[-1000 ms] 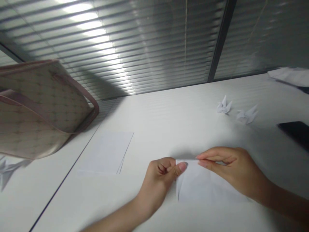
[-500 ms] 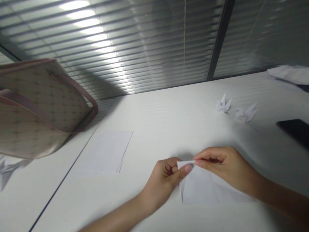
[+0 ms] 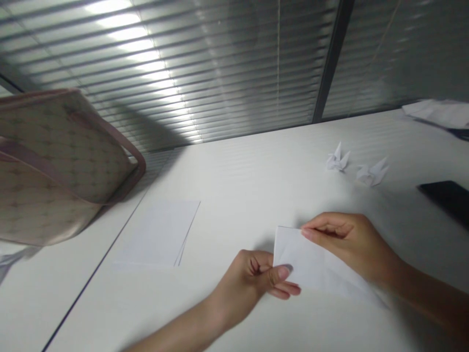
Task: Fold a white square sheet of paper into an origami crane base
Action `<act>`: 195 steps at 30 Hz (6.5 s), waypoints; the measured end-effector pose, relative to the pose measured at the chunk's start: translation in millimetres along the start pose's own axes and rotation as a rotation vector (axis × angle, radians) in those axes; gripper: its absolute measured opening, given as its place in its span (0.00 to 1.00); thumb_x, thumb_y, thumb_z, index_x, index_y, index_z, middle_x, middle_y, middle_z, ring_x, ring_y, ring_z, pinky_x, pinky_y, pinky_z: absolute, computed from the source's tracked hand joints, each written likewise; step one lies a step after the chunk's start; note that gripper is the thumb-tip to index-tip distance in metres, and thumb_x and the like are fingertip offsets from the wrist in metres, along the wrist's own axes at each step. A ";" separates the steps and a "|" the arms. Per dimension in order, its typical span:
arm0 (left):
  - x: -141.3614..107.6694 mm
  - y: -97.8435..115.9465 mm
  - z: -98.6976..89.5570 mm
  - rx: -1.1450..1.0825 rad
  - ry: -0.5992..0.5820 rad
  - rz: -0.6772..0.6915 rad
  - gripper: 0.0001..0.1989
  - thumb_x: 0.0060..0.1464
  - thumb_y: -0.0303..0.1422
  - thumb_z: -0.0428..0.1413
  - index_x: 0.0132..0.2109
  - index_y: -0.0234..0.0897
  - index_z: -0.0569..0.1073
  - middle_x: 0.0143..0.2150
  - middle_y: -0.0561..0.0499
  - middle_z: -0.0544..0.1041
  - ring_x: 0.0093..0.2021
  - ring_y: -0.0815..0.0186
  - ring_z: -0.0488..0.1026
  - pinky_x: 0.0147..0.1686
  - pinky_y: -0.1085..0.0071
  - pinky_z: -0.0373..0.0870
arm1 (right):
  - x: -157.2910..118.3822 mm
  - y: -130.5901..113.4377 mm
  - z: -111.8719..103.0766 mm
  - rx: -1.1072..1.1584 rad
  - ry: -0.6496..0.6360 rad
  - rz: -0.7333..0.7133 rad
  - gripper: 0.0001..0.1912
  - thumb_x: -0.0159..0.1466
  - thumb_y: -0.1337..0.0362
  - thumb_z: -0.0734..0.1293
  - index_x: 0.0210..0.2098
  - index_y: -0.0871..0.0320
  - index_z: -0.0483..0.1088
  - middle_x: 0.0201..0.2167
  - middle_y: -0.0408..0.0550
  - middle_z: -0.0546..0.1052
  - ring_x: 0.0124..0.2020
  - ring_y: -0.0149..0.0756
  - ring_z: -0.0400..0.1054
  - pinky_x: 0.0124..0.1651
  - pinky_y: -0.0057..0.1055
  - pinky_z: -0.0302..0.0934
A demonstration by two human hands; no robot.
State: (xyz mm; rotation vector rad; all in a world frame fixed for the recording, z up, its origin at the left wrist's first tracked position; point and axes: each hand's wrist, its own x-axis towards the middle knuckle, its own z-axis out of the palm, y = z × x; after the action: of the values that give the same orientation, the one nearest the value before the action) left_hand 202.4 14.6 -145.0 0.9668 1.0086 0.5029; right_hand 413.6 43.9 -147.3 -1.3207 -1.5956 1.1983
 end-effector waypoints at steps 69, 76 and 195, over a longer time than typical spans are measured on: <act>-17.3 10.0 13.3 0.614 0.386 0.597 0.10 0.59 0.27 0.55 0.31 0.35 0.78 0.27 0.50 0.76 0.29 0.68 0.73 0.31 0.75 0.68 | -30.3 -3.7 1.1 -0.928 0.116 -1.141 0.19 0.67 0.72 0.54 0.49 0.65 0.72 0.44 0.52 0.79 0.43 0.42 0.71 0.49 0.44 0.60; -22.1 2.8 12.6 0.663 0.492 0.894 0.15 0.53 0.18 0.57 0.44 0.40 0.77 0.36 0.50 0.79 0.33 0.67 0.76 0.33 0.75 0.72 | -30.9 -21.9 2.4 -0.923 0.192 -1.205 0.21 0.70 0.72 0.51 0.46 0.62 0.74 0.42 0.44 0.80 0.45 0.34 0.70 0.55 0.35 0.57; -13.0 -3.6 17.5 0.062 0.492 0.401 0.11 0.55 0.36 0.58 0.28 0.35 0.68 0.24 0.53 0.71 0.25 0.70 0.67 0.26 0.75 0.65 | -26.8 -3.2 15.8 -0.969 0.123 -1.211 0.15 0.63 0.69 0.64 0.48 0.68 0.72 0.49 0.54 0.77 0.53 0.40 0.69 0.60 0.43 0.60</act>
State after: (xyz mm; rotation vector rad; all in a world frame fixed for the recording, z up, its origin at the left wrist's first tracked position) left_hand 211.4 -4.5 -138.5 1.1360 1.2756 1.0863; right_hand 403.4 14.4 -148.2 -0.5577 -2.3759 -0.4397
